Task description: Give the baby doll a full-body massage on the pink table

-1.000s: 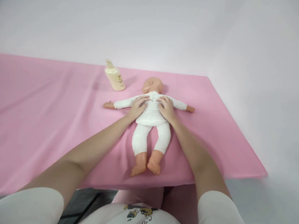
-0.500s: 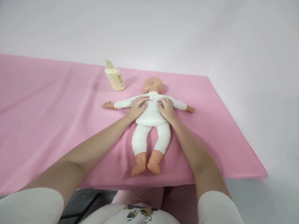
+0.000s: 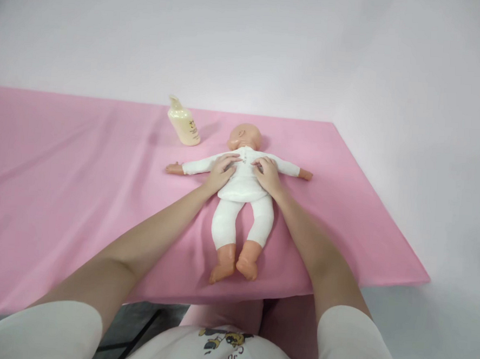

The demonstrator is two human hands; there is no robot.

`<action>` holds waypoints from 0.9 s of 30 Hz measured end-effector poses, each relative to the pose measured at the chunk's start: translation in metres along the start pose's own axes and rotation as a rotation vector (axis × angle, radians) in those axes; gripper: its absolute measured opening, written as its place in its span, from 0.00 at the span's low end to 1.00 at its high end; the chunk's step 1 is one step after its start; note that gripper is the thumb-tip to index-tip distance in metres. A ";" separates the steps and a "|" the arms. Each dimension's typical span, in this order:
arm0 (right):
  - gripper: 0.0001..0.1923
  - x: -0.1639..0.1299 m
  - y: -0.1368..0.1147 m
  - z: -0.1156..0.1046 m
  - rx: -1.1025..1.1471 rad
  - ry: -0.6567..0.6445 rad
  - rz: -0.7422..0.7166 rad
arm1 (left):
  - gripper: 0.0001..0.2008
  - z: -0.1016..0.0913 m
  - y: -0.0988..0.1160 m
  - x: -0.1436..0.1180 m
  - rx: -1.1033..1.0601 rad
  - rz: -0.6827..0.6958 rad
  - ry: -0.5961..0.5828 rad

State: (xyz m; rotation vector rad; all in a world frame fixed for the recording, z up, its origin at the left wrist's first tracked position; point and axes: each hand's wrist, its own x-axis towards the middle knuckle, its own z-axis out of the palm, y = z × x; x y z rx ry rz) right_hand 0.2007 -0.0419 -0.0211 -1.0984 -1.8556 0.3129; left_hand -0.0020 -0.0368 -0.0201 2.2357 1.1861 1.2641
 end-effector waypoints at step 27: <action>0.03 0.002 -0.004 -0.002 -0.023 -0.017 0.023 | 0.05 -0.001 0.007 0.001 -0.020 -0.032 0.012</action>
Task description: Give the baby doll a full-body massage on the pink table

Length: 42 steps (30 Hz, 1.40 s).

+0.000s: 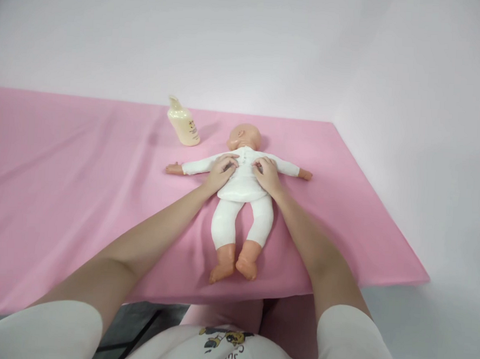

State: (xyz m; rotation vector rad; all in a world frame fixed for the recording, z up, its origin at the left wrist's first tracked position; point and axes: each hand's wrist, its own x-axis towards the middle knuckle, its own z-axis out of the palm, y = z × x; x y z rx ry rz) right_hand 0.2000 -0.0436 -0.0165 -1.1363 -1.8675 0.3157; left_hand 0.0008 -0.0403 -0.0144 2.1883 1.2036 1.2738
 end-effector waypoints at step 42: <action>0.01 0.000 0.002 -0.002 0.006 -0.018 -0.028 | 0.03 -0.001 0.004 -0.002 -0.008 0.014 -0.017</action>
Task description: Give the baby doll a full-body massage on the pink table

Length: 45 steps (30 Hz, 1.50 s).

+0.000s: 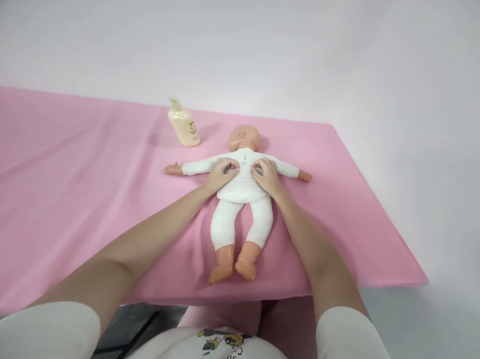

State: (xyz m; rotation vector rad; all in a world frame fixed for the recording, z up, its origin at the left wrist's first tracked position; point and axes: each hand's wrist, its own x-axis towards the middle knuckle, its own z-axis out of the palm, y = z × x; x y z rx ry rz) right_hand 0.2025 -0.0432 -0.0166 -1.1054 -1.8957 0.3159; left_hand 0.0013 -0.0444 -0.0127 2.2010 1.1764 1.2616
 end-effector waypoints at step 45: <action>0.06 -0.001 -0.002 -0.003 0.056 -0.038 -0.113 | 0.11 0.000 0.000 -0.002 -0.003 0.061 0.002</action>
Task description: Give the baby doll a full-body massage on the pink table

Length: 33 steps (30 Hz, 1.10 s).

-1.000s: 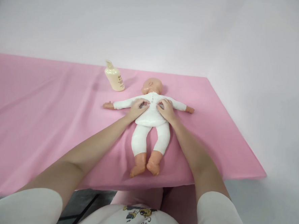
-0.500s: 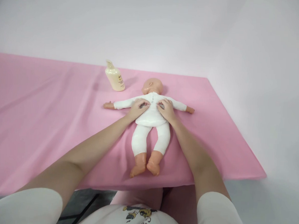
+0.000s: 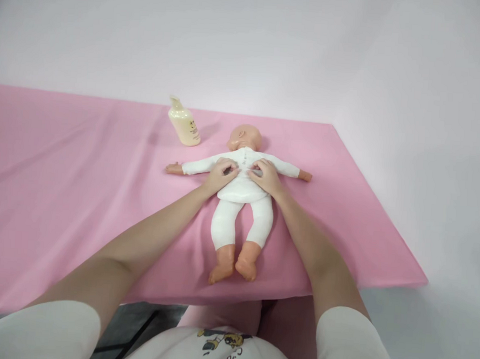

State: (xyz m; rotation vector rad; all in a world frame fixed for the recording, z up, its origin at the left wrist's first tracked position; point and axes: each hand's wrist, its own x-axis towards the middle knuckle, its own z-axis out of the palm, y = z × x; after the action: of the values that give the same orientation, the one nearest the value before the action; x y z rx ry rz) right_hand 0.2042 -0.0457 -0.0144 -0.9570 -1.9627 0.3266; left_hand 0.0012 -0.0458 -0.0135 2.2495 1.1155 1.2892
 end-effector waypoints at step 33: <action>0.12 0.002 -0.021 -0.008 0.056 -0.221 -0.073 | 0.10 -0.008 0.011 -0.005 -0.127 0.071 -0.176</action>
State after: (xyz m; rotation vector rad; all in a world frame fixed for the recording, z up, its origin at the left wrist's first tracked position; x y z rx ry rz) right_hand 0.1996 -0.0591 0.0029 -0.8404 -2.1710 0.4604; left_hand -0.0016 -0.0575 -0.0060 2.2749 0.8741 1.1289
